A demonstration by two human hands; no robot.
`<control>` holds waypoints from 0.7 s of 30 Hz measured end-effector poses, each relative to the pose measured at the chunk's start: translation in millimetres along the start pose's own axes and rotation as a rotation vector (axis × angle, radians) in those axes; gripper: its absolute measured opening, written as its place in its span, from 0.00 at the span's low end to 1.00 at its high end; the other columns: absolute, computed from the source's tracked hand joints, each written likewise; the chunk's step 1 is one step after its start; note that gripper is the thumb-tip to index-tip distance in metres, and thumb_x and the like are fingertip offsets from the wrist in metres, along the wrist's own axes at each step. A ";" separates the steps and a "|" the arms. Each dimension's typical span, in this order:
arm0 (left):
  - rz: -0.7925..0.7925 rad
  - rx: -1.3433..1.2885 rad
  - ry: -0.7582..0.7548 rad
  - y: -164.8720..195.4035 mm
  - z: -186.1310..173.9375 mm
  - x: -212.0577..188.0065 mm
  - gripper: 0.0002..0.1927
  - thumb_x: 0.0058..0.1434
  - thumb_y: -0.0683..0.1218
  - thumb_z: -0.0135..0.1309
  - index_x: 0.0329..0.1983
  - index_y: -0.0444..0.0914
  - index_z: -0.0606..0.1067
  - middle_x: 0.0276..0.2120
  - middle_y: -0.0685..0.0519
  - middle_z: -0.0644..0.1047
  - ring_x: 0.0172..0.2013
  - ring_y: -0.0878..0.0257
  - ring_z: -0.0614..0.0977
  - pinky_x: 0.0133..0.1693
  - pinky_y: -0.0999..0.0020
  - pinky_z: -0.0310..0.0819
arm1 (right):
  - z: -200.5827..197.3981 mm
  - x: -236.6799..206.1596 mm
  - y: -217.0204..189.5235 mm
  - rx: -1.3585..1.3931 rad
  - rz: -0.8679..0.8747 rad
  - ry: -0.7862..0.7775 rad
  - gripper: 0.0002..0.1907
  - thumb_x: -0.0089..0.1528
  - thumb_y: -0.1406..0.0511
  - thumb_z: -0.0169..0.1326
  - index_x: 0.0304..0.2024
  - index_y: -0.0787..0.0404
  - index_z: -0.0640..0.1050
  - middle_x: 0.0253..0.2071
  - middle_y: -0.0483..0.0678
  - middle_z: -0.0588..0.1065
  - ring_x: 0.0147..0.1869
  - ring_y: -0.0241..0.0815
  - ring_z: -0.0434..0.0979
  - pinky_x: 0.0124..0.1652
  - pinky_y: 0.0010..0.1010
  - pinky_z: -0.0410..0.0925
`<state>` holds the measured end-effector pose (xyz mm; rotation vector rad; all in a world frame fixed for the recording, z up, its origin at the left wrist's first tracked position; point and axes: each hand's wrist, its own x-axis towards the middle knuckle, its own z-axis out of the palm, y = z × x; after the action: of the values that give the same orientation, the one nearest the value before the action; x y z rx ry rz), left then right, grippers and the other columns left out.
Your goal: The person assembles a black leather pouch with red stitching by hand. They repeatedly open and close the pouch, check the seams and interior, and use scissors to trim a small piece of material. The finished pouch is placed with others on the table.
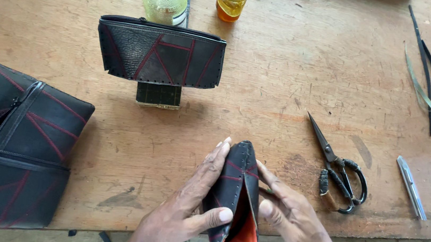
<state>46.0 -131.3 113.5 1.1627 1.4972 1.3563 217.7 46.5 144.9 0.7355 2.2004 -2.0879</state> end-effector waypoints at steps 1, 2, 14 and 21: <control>-0.008 0.013 0.001 -1.5 0.4 -1.2 0.52 0.65 0.60 0.55 0.81 0.36 0.41 0.82 0.40 0.42 0.78 0.47 0.41 0.75 0.52 0.36 | 0.4 -2.1 2.2 0.015 -0.010 -0.012 0.44 0.64 0.52 0.55 0.74 0.68 0.57 0.73 0.60 0.61 0.76 0.51 0.62 0.69 0.40 0.59; -0.018 0.026 0.005 -2.5 0.8 -2.5 0.51 0.67 0.60 0.54 0.81 0.36 0.41 0.82 0.41 0.43 0.79 0.47 0.41 0.76 0.52 0.35 | 1.4 -4.3 4.3 0.030 -0.017 -0.026 0.44 0.63 0.54 0.57 0.74 0.68 0.56 0.73 0.61 0.59 0.76 0.52 0.62 0.69 0.41 0.58; -0.001 0.053 0.015 -3.4 4.1 -2.1 0.48 0.67 0.58 0.53 0.81 0.37 0.42 0.82 0.41 0.43 0.81 0.47 0.42 0.75 0.52 0.36 | 12.2 -8.0 5.7 -0.172 0.058 0.095 0.43 0.59 0.57 0.61 0.72 0.65 0.60 0.68 0.58 0.69 0.66 0.50 0.73 0.62 0.39 0.68; -0.012 0.061 0.014 -4.5 4.6 -1.6 0.48 0.67 0.58 0.52 0.81 0.37 0.42 0.81 0.42 0.43 0.80 0.47 0.42 0.75 0.51 0.36 | 15.2 -8.1 3.8 -0.197 0.050 0.128 0.42 0.58 0.58 0.61 0.71 0.66 0.61 0.67 0.57 0.68 0.66 0.49 0.73 0.62 0.38 0.69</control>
<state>50.2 -131.7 108.5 1.1823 1.5626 1.3209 221.6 29.5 142.4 0.9181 2.3818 -1.8143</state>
